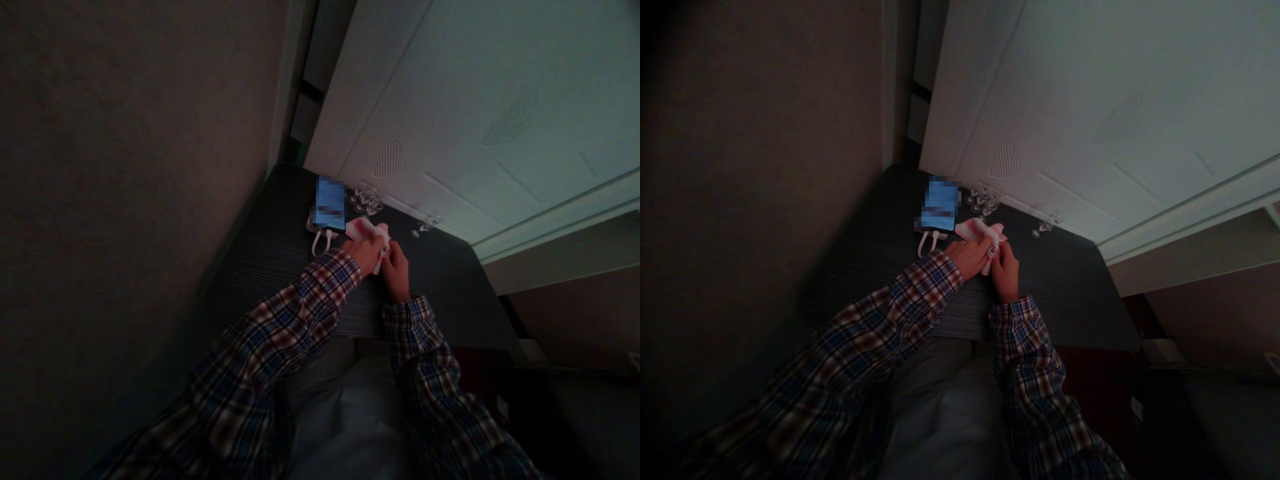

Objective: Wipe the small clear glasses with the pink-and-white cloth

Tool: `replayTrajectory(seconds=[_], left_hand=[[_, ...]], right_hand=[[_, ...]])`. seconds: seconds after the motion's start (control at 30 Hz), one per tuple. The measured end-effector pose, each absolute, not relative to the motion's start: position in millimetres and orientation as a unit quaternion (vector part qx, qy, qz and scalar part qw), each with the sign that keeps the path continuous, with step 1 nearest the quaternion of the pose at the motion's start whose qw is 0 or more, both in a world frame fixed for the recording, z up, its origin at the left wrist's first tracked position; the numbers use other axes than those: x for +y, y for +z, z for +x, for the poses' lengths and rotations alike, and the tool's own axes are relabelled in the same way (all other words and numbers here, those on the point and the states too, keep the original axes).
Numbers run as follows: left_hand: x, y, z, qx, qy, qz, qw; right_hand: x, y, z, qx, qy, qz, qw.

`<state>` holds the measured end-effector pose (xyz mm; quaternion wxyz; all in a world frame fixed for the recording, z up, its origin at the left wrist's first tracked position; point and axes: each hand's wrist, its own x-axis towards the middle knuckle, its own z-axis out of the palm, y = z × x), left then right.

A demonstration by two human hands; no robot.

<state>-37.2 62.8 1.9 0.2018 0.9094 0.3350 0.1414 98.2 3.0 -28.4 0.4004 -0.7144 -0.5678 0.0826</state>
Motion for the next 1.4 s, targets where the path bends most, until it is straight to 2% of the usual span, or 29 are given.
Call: replayTrajectory(seconds=[1.4], left_hand=[[63.7,0.0,-37.0,0.330,0.146,0.909,0.209]], right_hand=[[2.6,-26.2,96.3,-0.566,0.079,-0.716,0.401]])
